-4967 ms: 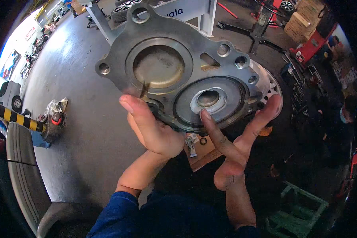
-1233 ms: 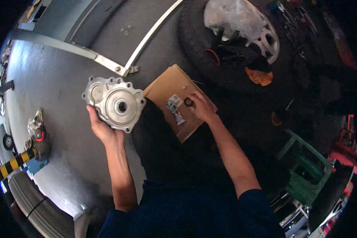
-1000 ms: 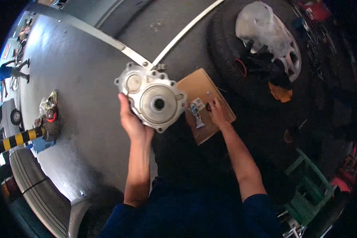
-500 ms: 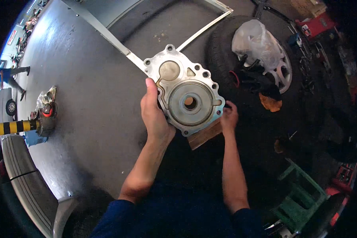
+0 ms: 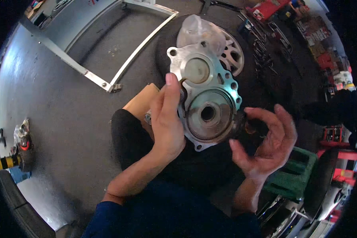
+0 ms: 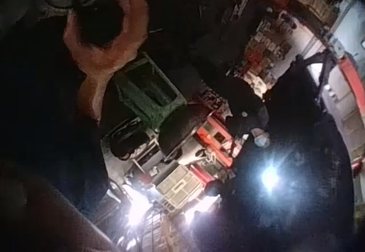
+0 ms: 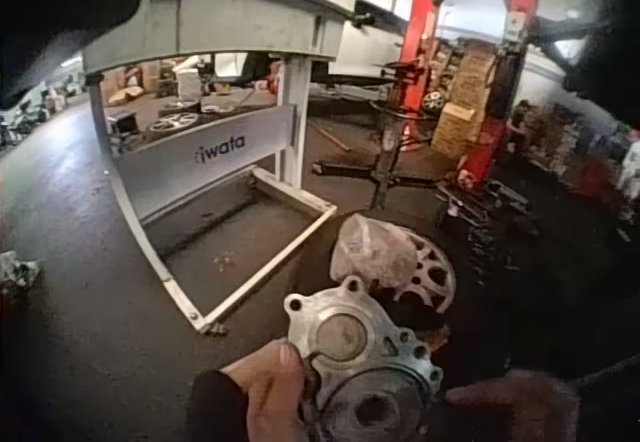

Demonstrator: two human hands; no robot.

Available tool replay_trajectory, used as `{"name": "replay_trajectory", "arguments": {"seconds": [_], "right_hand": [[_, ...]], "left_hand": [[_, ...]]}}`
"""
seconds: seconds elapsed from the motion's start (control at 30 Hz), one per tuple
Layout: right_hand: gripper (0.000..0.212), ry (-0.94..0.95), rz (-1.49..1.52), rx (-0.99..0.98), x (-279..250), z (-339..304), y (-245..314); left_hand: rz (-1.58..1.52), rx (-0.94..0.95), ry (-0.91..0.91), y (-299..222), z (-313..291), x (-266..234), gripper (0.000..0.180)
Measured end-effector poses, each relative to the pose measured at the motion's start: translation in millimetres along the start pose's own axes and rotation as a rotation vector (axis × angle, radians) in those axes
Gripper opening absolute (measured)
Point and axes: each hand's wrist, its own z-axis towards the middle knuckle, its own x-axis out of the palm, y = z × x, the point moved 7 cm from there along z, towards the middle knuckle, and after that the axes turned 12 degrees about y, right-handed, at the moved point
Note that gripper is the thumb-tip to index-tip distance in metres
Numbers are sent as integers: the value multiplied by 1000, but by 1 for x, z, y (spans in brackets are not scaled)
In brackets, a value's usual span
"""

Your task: The person applies a small amount of sealant from a tube onto the inner rim of a metal housing component. They then use their finger to spread the sealant evenly around the circular groove. The person repeatedly rotates and inspects the component to check the sealant application before placing it on a cardboard box.

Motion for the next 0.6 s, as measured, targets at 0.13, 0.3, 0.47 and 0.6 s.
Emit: {"name": "replay_trajectory", "arguments": {"seconds": [0.13, 0.3, 0.47, 0.6], "right_hand": [[94, 74, -64, -4, -3, -16, 0], [92, 206, -181, 87, 4, -25, -8], [90, 196, -195, 137, 5, -40, -24], [92, 209, -220, 151, 5, -44, -32]], "left_hand": [[30, -46, 22, 21, -11, 16, 45], [13, -118, -20, 46, -16, 16, 44], [13, -127, -27, 65, -16, 10, 42], [19, -203, -32, 69, -16, 23, 40]]}}
